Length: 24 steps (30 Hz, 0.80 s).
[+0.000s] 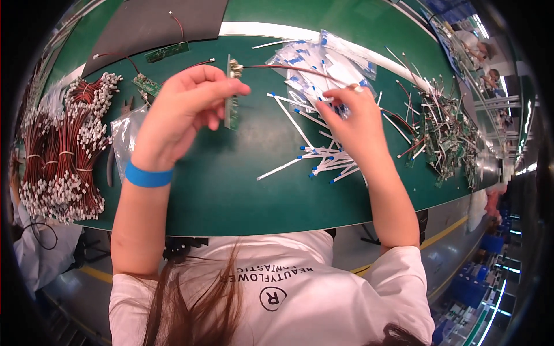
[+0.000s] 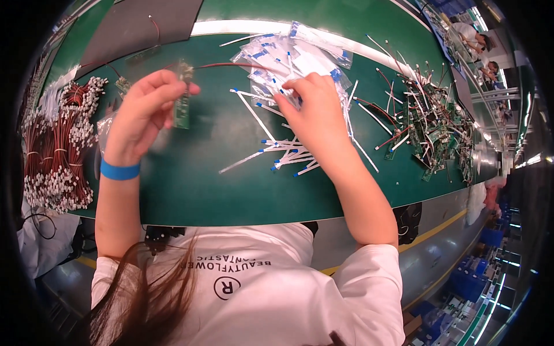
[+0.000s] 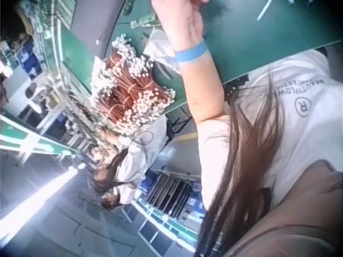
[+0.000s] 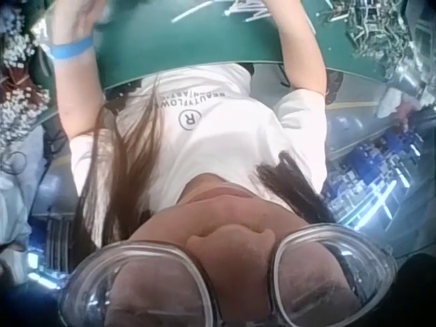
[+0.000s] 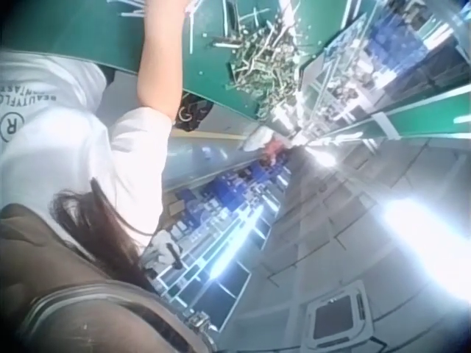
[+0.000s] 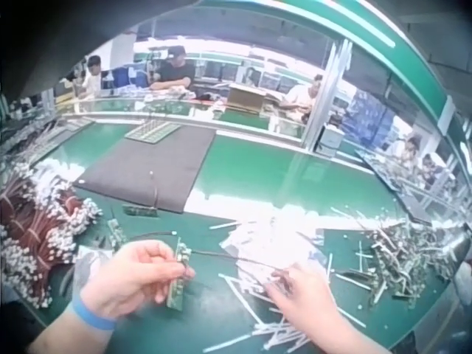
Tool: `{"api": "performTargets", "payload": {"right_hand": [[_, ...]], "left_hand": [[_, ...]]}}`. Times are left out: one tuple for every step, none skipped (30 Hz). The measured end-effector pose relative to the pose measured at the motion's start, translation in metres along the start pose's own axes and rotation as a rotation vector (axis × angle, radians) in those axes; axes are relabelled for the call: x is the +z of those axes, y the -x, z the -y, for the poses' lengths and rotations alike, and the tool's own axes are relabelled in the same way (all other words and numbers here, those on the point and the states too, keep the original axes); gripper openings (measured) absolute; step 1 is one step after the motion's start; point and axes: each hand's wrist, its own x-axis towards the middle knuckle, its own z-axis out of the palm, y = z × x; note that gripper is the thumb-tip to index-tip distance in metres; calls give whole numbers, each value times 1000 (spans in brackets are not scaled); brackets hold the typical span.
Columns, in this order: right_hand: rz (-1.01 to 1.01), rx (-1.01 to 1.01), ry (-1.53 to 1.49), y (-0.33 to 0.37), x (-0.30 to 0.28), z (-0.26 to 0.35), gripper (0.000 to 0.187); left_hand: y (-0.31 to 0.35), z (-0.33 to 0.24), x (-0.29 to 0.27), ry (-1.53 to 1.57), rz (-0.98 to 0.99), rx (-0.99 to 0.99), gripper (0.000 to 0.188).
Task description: The person repeatedly plugs ribbon cables into connectors on circuit boards by hand and sets the assembled boards on the table.
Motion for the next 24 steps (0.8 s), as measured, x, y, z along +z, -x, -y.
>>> {"api": "performTargets", "payload": {"right_hand": [[-48,-4,25,-4,9,-3,12],[-94,-7,52,-7,13,-5,11],[-91,-5,51,-10,15,-8,11],[-59,-25,76,-13,17,-10,12],[-26,-46,100,-15,19,-12,12],[-21,-44,102,-15,20,-13,12],[2,-32,88,-15,21,-14,11],[26,-21,74,-14,22,-15,9],[33,-21,72,-14,23,-15,9],[26,-36,101,-14,21,-14,9],[19,-50,130,-15,21,-13,8],[9,-75,211,-15,21,-12,7],[12,-74,211,-16,22,-11,7],[14,-87,198,-18,23,-10,6],[14,-100,184,-19,24,-9,5],[15,-100,186,-19,22,-8,5],[-9,-87,112,-21,19,-7,4],[-32,-74,38,-22,16,-5,4],[-32,-75,39,-22,13,-3,4],[-132,-121,-31,-20,10,0,6],[-232,-166,-102,-18,5,4,9],[-185,-256,-278,-17,1,11,10],[-184,-258,-283,-12,-4,23,10],[-33,-74,-624,-4,-7,39,8]], "left_hand": [[0,3,5,-1,5,-4,12],[1,6,10,46,-12,-20,20],[0,9,11,94,-34,-35,30],[-1,13,7,118,6,-46,43],[-1,15,6,121,6,-50,43],[-2,16,5,158,28,-84,43],[-2,17,5,195,49,-117,43],[-2,18,7,201,47,-120,43],[0,17,8,208,50,-124,42],[1,16,9,215,54,-128,40],[1,17,8,217,49,-132,40],[2,18,8,235,39,-143,38],[2,19,8,253,30,-154,37],[3,19,8,255,30,-156,37],[4,18,8,272,31,-152,36],[4,18,9,289,33,-147,36],[5,18,9,290,34,-147,36],[6,19,9,312,48,-148,37],[6,19,9,334,62,-149,37],[7,19,10,335,63,-148,37],[9,19,13,329,72,-145,38],[10,19,14,324,75,-143,38],[13,19,15,322,70,-142,38],[15,19,16,324,89,-143,39]]}}
